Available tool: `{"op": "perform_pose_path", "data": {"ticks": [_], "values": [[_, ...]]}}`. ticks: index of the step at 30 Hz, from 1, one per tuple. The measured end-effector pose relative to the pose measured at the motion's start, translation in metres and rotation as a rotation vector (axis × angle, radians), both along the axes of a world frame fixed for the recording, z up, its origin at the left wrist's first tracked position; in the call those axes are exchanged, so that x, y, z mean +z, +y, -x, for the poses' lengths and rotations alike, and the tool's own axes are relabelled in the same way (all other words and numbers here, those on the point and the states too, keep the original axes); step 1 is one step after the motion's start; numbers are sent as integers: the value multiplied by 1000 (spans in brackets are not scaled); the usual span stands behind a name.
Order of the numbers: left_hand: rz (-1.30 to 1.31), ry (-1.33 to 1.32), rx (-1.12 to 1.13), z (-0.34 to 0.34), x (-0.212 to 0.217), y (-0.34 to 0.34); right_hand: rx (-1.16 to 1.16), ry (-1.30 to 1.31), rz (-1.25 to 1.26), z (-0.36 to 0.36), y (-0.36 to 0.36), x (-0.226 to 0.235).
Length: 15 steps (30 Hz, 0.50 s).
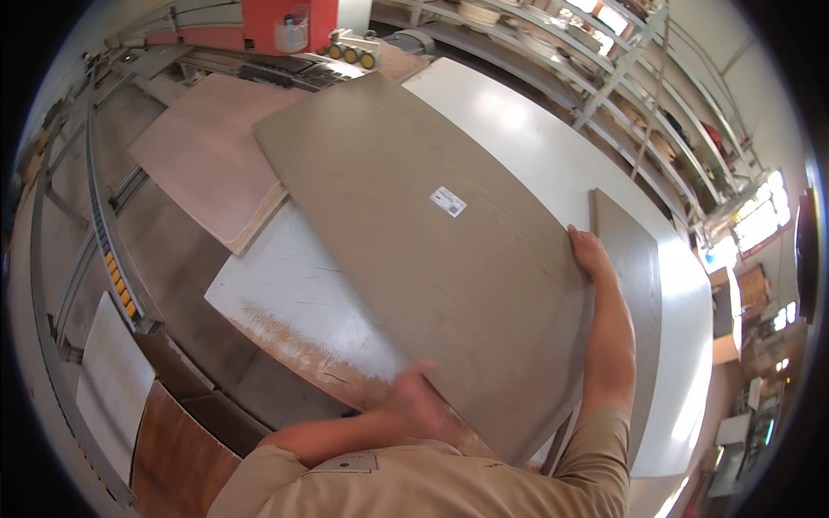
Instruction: The person repeatedly picks up large flat panels from the floor and places them onto a workbench, then returns to the floor to retrieve more. The person handles the panels by hand, stacking them in a pile on the bench.
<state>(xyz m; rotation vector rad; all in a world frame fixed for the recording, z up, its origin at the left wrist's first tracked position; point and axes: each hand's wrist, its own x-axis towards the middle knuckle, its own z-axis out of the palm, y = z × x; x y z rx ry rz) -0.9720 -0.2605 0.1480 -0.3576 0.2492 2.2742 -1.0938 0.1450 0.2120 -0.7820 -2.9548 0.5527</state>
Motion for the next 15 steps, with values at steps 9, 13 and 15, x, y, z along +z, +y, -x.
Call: {"op": "perform_pose_path", "data": {"ticks": [9, 13, 15], "values": [[-31, 106, 157, 27, -6, -9, -199, 63, 126, -148, -7, 22], [-70, 157, 35, -3, 15, 27, -383, 1, -30, -235, 17, 24], [-58, 77, -94, -12, 23, 49, -443, 24, -92, -288, 27, 25]]}}
